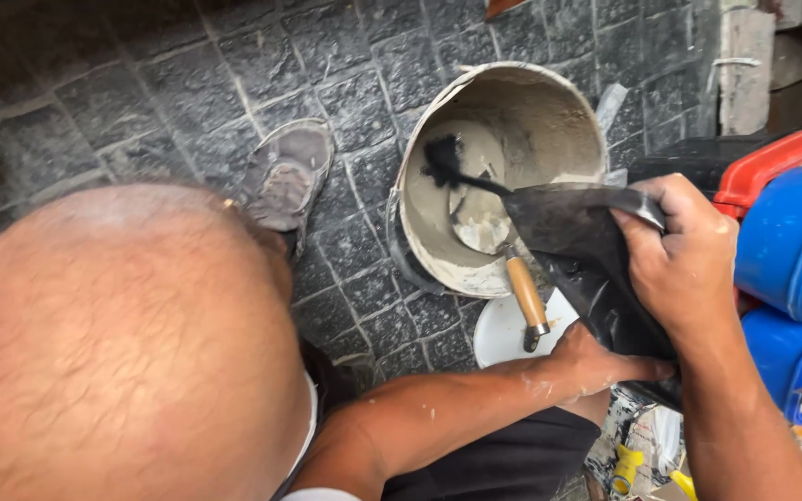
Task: Scraping cement from the sides of a bucket and handling a plastic bag
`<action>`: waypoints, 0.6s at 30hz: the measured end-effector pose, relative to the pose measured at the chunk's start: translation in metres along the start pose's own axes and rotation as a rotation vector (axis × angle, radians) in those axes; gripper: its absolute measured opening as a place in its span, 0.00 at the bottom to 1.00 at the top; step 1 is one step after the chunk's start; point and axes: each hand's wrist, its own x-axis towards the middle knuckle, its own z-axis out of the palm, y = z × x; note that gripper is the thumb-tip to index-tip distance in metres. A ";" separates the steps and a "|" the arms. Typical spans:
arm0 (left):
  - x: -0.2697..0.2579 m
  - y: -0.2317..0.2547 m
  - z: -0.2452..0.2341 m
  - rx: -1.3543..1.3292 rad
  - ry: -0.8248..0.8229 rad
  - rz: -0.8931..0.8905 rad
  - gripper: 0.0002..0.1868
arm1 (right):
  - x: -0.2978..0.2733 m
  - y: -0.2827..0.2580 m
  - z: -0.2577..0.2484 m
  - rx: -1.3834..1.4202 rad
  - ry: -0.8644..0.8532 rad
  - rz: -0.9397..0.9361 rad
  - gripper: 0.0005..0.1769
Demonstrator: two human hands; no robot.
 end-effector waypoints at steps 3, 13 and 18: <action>0.005 -0.008 -0.002 0.149 -0.008 0.016 0.45 | -0.003 0.015 -0.002 -0.010 0.078 -0.069 0.05; -0.006 0.006 -0.002 0.225 -0.027 -0.021 0.46 | -0.007 0.022 -0.016 -0.062 0.120 -0.062 0.03; -0.022 0.029 -0.009 0.187 -0.017 -0.222 0.45 | -0.019 0.029 -0.022 -0.087 0.155 -0.018 0.04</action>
